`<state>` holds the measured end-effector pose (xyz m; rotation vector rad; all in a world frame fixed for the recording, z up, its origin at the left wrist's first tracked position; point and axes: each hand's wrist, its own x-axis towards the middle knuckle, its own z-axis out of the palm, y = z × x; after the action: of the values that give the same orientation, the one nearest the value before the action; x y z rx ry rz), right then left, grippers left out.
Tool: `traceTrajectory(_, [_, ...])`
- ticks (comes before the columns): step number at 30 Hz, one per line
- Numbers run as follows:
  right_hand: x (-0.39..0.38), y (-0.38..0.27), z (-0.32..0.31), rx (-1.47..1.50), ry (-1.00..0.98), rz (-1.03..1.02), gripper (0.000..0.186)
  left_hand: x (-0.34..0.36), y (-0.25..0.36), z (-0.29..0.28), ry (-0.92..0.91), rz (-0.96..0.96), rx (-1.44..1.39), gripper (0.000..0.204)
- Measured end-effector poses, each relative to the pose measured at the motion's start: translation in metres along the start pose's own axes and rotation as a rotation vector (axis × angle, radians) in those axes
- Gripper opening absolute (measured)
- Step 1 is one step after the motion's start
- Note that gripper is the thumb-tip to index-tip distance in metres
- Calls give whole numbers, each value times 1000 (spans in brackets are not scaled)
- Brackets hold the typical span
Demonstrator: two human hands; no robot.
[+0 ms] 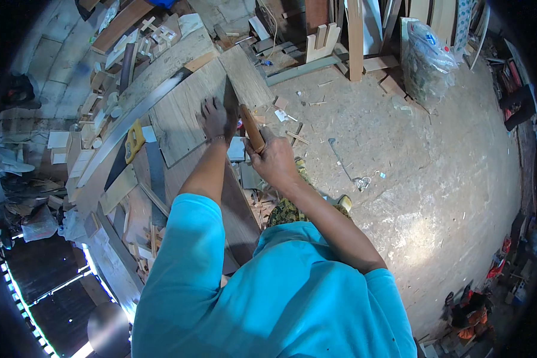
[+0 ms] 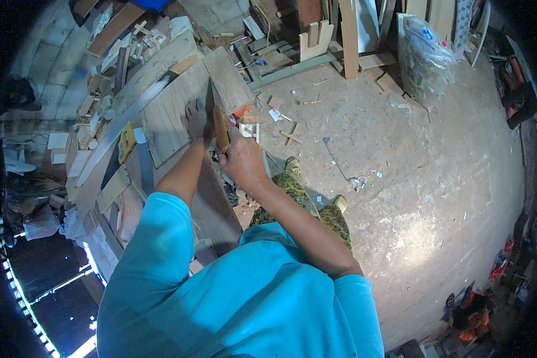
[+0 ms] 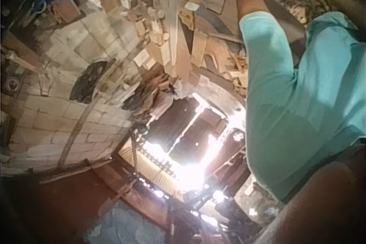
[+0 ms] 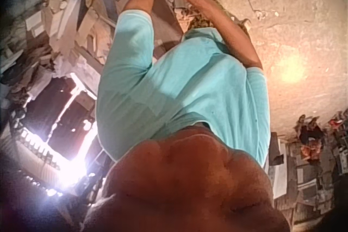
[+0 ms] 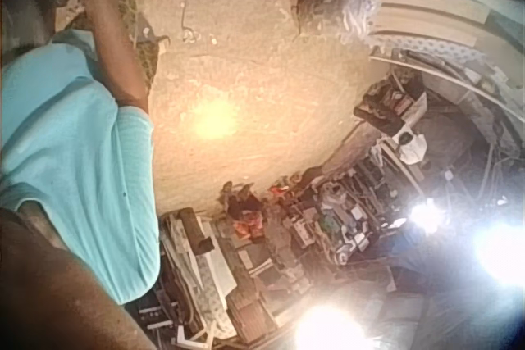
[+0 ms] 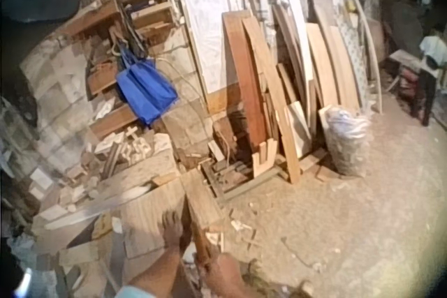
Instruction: Sawing a piece of wood by hand.
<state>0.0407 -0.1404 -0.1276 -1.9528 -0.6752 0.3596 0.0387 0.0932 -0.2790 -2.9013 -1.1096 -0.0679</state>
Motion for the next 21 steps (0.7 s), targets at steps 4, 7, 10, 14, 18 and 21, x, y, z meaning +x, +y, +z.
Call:
traceTrajectory(4, [-2,-2,-10,17,66,-26,24,-1,12,-3,114,33,-79,46])
traceTrajectory(7, [-2,-4,-13,76,41,-6,22,0,17,-6,34,-40,-2,44])
traceTrajectory(10, [-2,-9,-10,48,19,-8,17,1,21,-9,16,-82,-14,43])
traceTrajectory(14, [-16,-27,-17,16,51,55,17,2,24,-17,32,-113,-24,43])
traceTrajectory(18, [-51,-45,-46,16,5,27,17,-2,26,-24,5,-128,-166,45])
traceTrajectory(21, [-68,-47,-57,14,21,198,15,-5,28,-23,69,-135,-182,50])
